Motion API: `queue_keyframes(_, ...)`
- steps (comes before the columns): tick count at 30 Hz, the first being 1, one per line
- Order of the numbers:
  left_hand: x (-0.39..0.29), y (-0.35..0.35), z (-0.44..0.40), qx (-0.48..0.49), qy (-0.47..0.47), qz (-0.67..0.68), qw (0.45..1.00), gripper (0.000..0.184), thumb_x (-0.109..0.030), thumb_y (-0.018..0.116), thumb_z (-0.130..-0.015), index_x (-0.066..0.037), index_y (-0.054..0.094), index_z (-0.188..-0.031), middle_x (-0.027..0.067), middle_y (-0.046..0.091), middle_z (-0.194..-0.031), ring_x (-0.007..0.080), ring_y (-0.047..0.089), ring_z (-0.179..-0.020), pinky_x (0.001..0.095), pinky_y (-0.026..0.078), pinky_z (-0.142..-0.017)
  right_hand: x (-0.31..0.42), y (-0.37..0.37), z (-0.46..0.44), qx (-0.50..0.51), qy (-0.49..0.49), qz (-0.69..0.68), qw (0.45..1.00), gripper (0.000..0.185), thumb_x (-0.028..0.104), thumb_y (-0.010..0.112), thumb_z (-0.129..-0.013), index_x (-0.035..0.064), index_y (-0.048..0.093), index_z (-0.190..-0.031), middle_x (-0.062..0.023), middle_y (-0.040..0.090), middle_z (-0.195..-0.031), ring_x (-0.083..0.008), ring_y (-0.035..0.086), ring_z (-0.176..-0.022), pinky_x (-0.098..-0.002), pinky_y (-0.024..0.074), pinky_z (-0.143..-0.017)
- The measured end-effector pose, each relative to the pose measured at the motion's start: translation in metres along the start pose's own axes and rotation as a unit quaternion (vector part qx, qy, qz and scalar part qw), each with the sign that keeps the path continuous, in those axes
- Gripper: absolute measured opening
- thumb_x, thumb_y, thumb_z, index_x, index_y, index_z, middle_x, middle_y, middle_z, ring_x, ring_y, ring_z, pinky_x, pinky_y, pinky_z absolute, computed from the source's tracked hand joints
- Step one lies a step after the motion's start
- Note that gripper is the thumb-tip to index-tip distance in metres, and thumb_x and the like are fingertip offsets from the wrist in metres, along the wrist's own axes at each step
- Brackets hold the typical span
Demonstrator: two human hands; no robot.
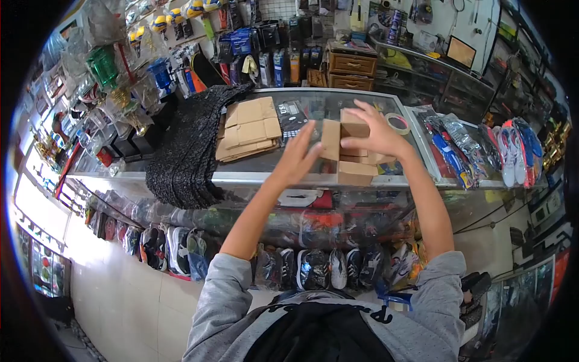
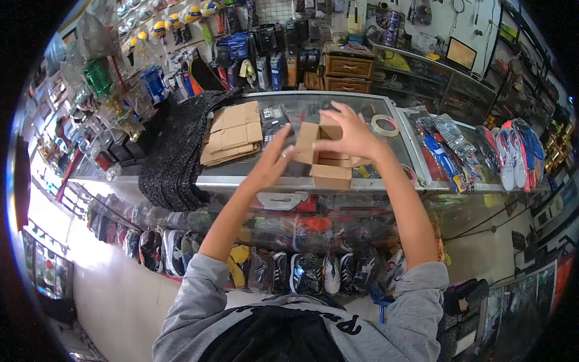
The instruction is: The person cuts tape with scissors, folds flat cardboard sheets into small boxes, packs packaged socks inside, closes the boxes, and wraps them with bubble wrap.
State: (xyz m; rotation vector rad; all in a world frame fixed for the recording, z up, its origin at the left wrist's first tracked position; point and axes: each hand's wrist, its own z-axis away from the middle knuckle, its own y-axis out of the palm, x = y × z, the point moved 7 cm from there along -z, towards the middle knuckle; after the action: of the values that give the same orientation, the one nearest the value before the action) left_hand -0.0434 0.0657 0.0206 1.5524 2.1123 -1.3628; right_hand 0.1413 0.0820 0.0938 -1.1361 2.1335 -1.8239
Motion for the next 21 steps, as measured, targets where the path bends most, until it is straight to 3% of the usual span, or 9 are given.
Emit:
queue_keyframes(2, 0.02, -0.024, 0.002, -0.038, 0.0, 0.0, 0.999, 0.064, -0.043, 0.044, -0.094, -0.006, 0.027, -0.144, 0.0165, 0.026, -0.15, 0.0355, 0.024, -0.138, 0.0579, 0.014, -0.109, 0.054, -0.019, -0.004, -0.176, -0.088, -0.028, 0.98, 0.043, 0.028, 0.069, -0.081, 0.0057, 0.058, -0.115, -0.0131, 0.047, -0.131, -0.0314, 0.045, -0.122, -0.0396, 0.0358, -0.102)
queue_keyframes(4, 0.044, -0.044, 0.008, -0.037, -0.09, -0.224, 0.97, 0.061, -0.043, 0.043, -0.095, -0.007, 0.031, -0.143, 0.0155, 0.03, -0.148, 0.035, 0.027, -0.136, 0.0593, 0.015, -0.108, 0.094, -0.002, -0.014, -0.171, -0.124, -0.074, 0.975, 0.038, 0.024, 0.068, -0.081, 0.0041, 0.058, -0.112, -0.0139, 0.05, -0.126, -0.0315, 0.048, -0.118, -0.0387, 0.0381, -0.1)
queue_keyframes(5, 0.052, -0.052, 0.012, -0.039, -0.092, -0.224, 0.969, 0.061, -0.043, 0.043, -0.095, -0.007, 0.031, -0.143, 0.0155, 0.03, -0.148, 0.035, 0.027, -0.136, 0.0593, 0.015, -0.108, 0.113, 0.008, -0.018, -0.168, -0.156, -0.119, 0.966, 0.034, 0.02, 0.067, -0.081, 0.0025, 0.059, -0.109, -0.0147, 0.053, -0.12, -0.0316, 0.051, -0.114, -0.0379, 0.0404, -0.097)
queue_keyframes(7, 0.091, -0.058, 0.025, 0.044, -0.188, -0.411, 0.891, 0.061, -0.046, 0.042, -0.094, -0.009, 0.034, -0.141, 0.0146, 0.033, -0.147, 0.0335, 0.028, -0.136, 0.0601, 0.017, -0.107, 0.139, 0.045, -0.026, -0.157, -0.186, -0.123, 0.962, 0.029, 0.016, 0.065, -0.081, 0.0003, 0.058, -0.104, -0.0157, 0.056, -0.114, -0.0333, 0.054, -0.108, -0.0384, 0.0424, -0.094)
queue_keyframes(9, 0.102, -0.063, 0.039, 0.038, -0.17, -0.428, 0.887, 0.061, -0.047, 0.042, -0.093, -0.011, 0.035, -0.142, 0.013, 0.033, -0.147, 0.0323, 0.03, -0.135, 0.0595, 0.017, -0.108, 0.143, 0.08, -0.042, -0.122, -0.154, -0.151, 0.969, 0.03, 0.016, 0.065, -0.08, 0.0005, 0.058, -0.105, -0.0161, 0.055, -0.115, -0.0339, 0.054, -0.108, -0.0389, 0.0425, -0.094)
queue_keyframes(11, 0.098, -0.071, 0.048, 0.001, -0.126, -0.449, 0.885, 0.06, -0.047, 0.042, -0.093, -0.011, 0.037, -0.141, 0.0114, 0.035, -0.146, 0.0312, 0.03, -0.135, 0.0591, 0.017, -0.108, 0.131, 0.1, -0.06, -0.211, -0.13, -0.087, 0.965, 0.023, 0.014, 0.061, -0.08, 0.0022, 0.06, -0.099, -0.0149, 0.058, -0.106, -0.0334, 0.056, -0.101, -0.0405, 0.0436, -0.088)
queue_keyframes(15, 0.097, -0.08, 0.056, -0.026, -0.137, -0.401, 0.905, 0.057, -0.045, 0.039, -0.095, -0.012, 0.037, -0.141, 0.0111, 0.035, -0.146, 0.0289, 0.026, -0.137, 0.0559, 0.014, -0.11, 0.064, 0.135, -0.101, -0.295, 0.074, 0.019, 0.952, 0.041, 0.024, 0.062, -0.081, 0.0022, 0.054, -0.114, -0.0178, 0.048, -0.127, -0.0346, 0.042, -0.121, -0.0553, 0.0361, -0.095)
queue_keyframes(16, 0.096, -0.08, 0.058, -0.041, -0.127, -0.396, 0.909, 0.056, -0.044, 0.039, -0.095, -0.012, 0.038, -0.14, 0.0116, 0.035, -0.146, 0.029, 0.027, -0.136, 0.0552, 0.011, -0.111, 0.043, 0.145, -0.11, -0.238, 0.155, 0.033, 0.958, 0.058, 0.034, 0.061, -0.084, 0.0034, 0.042, -0.13, -0.0192, 0.038, -0.138, -0.0357, 0.031, -0.131, -0.0643, 0.0253, -0.101)
queue_keyframes(21, 0.093, -0.083, 0.06, -0.059, -0.126, -0.373, 0.917, 0.056, -0.045, 0.041, -0.094, -0.012, 0.039, -0.14, 0.0127, 0.035, -0.145, 0.0293, 0.027, -0.136, 0.055, 0.01, -0.111, 0.004, 0.168, -0.114, -0.192, 0.294, 0.035, 0.936, 0.081, 0.046, 0.059, -0.085, 0.0043, 0.022, -0.144, -0.0224, 0.037, -0.138, -0.0367, 0.029, -0.133, -0.0639, 0.013, -0.107)
